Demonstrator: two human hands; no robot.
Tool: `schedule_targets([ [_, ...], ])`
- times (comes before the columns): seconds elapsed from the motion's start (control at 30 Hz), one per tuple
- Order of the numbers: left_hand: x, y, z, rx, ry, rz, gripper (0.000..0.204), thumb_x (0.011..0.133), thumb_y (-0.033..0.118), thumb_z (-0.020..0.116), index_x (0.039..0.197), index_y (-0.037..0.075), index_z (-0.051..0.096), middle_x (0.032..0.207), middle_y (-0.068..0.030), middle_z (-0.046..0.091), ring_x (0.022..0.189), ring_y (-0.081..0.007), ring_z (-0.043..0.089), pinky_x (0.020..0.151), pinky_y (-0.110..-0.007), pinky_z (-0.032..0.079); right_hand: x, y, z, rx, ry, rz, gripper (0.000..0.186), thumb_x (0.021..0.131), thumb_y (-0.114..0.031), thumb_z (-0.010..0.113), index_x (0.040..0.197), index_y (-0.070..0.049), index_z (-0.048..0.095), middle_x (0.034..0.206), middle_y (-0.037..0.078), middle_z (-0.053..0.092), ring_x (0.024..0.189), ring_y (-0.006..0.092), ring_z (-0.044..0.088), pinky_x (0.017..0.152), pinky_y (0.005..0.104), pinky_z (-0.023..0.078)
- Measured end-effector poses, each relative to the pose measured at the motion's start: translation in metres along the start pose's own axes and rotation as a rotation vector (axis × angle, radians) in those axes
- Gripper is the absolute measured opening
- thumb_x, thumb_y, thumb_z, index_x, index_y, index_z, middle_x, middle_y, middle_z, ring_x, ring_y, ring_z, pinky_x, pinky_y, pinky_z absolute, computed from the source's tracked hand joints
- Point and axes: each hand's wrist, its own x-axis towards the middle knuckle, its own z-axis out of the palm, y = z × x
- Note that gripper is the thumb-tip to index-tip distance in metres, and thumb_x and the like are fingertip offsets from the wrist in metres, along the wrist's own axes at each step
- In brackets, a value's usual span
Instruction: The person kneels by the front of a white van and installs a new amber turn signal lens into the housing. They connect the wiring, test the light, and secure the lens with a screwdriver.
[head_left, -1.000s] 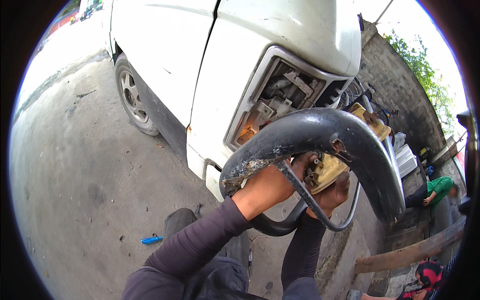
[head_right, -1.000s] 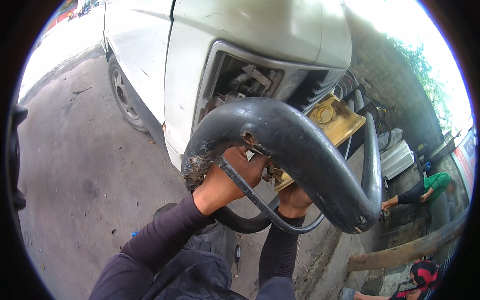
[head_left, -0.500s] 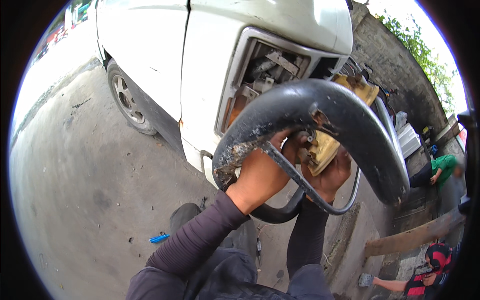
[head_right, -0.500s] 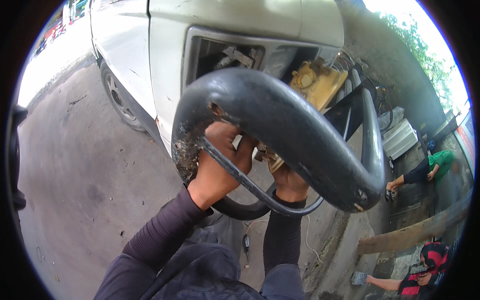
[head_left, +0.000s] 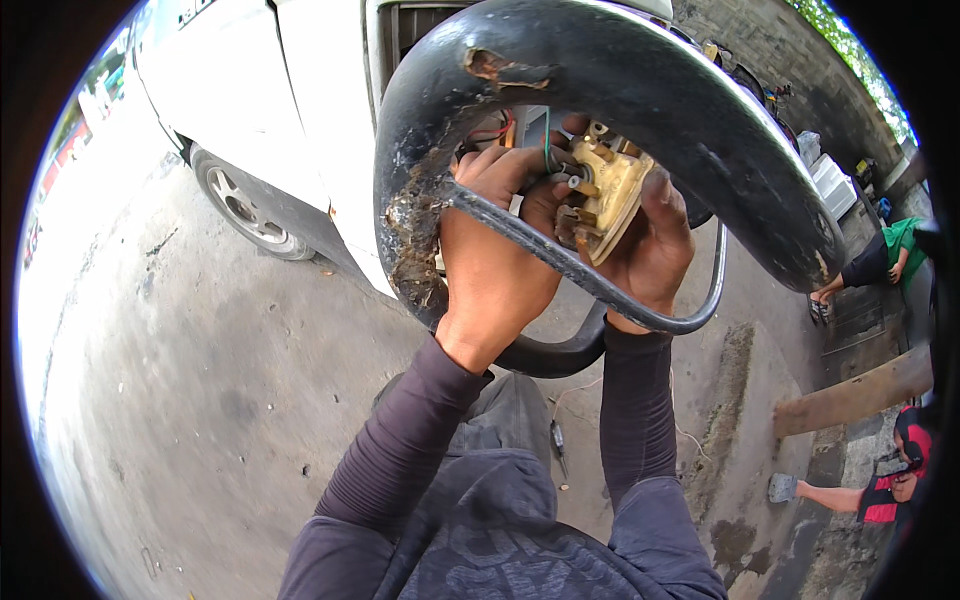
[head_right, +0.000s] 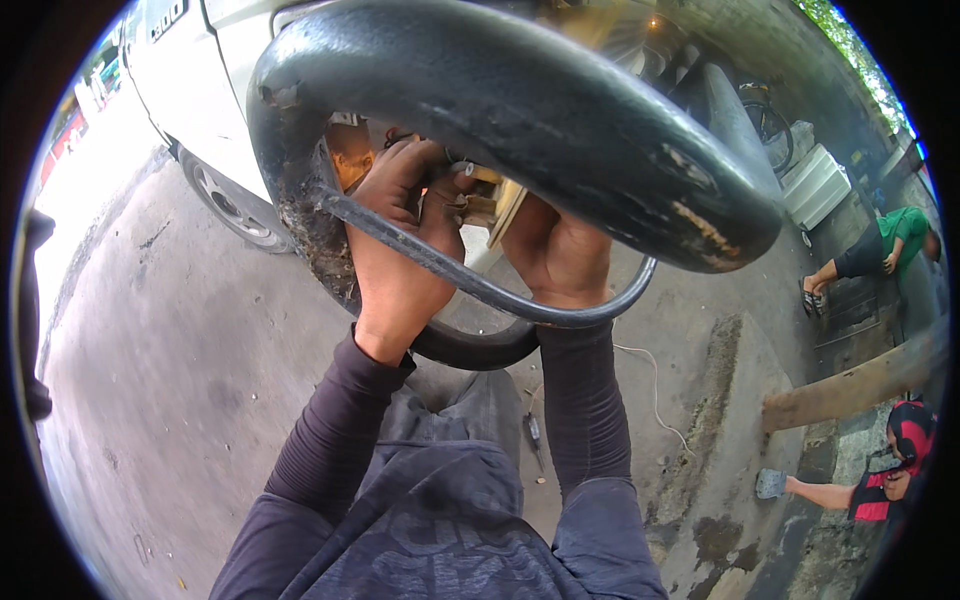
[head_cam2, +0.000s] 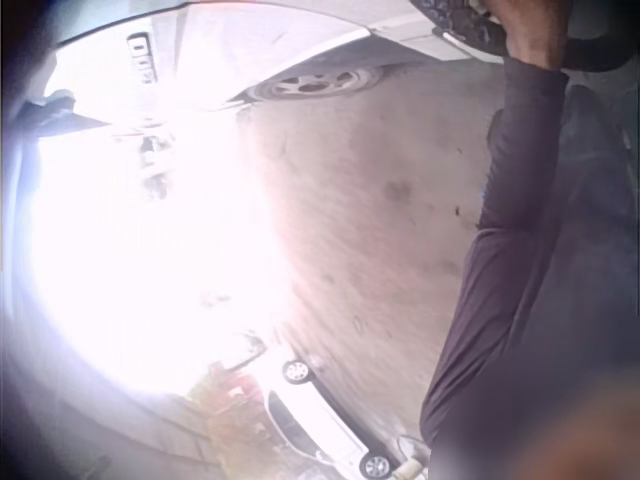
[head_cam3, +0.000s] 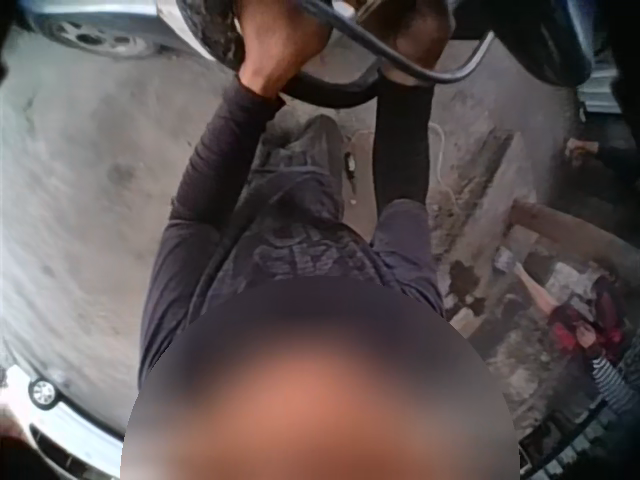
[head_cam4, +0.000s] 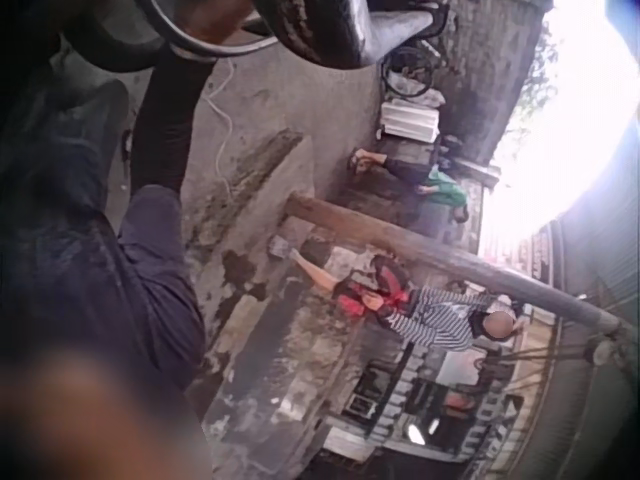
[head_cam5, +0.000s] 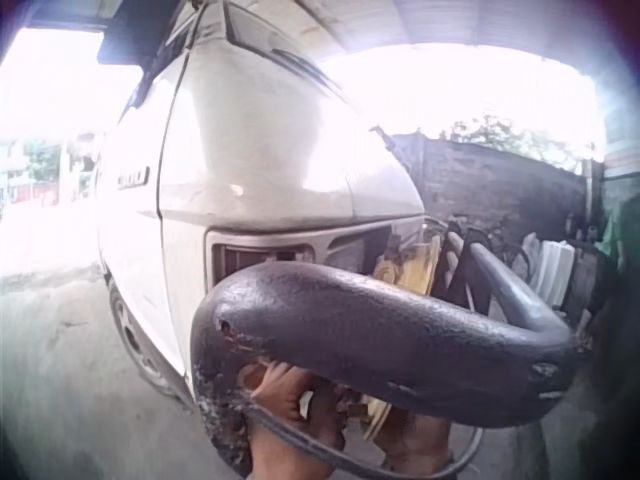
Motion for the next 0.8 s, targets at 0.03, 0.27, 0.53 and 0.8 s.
schedule_targets([
  [0.03,-0.001,0.0,0.001,0.014,0.002,0.005,0.013,0.091,0.0,0.067,0.103,-0.001,0.071,0.093,-0.0165,0.069,0.092,-0.0339,0.065,0.084,-0.042,0.049,0.0,0.001,-0.002,0.004,0.006,0.003,0.075,0.099,-0.035,0.068,0.149,0.013,0.04,0.144,0.035,0.052,0.125,0.0418,0.063,0.099,0.0495,0.061],
  [0.27,-0.03,0.024,-0.032,0.108,-0.152,-0.046,0.047,0.093,-0.005,0.062,0.14,-0.003,0.057,0.12,-0.0279,0.067,0.111,-0.0438,0.066,0.094,-0.047,0.052,-0.009,0.016,-0.019,0.087,0.003,-0.018,0.064,0.091,-0.019,0.077,0.144,0.005,0.053,0.14,0.026,0.061,0.126,0.0372,0.065,0.108,0.0516,0.054],
  [0.53,-0.029,0.019,-0.149,-0.155,-0.081,-0.293,0.019,0.094,-0.002,0.072,0.112,-0.007,0.073,0.102,-0.0115,0.077,0.093,-0.0158,0.071,0.084,-0.031,0.056,-0.028,0.019,-0.037,-0.414,-0.015,-0.27,0.042,0.08,0.004,0.083,0.117,-0.013,0.076,0.117,0.005,0.076,0.111,0.0198,0.071,0.101,0.0365,0.055],
  [0.8,0.081,0.008,-0.148,0.735,-0.129,0.634,0.049,0.084,-0.003,0.073,0.132,0.01,0.072,0.133,-0.009,0.071,0.127,-0.0295,0.061,0.109,-0.044,0.048,-0.025,0.006,-0.01,-0.04,-0.184,-0.053,0.047,0.082,0.0,0.084,0.126,-0.008,0.07,0.122,0.006,0.072,0.111,0.0171,0.066,0.093,0.032,0.053],
])
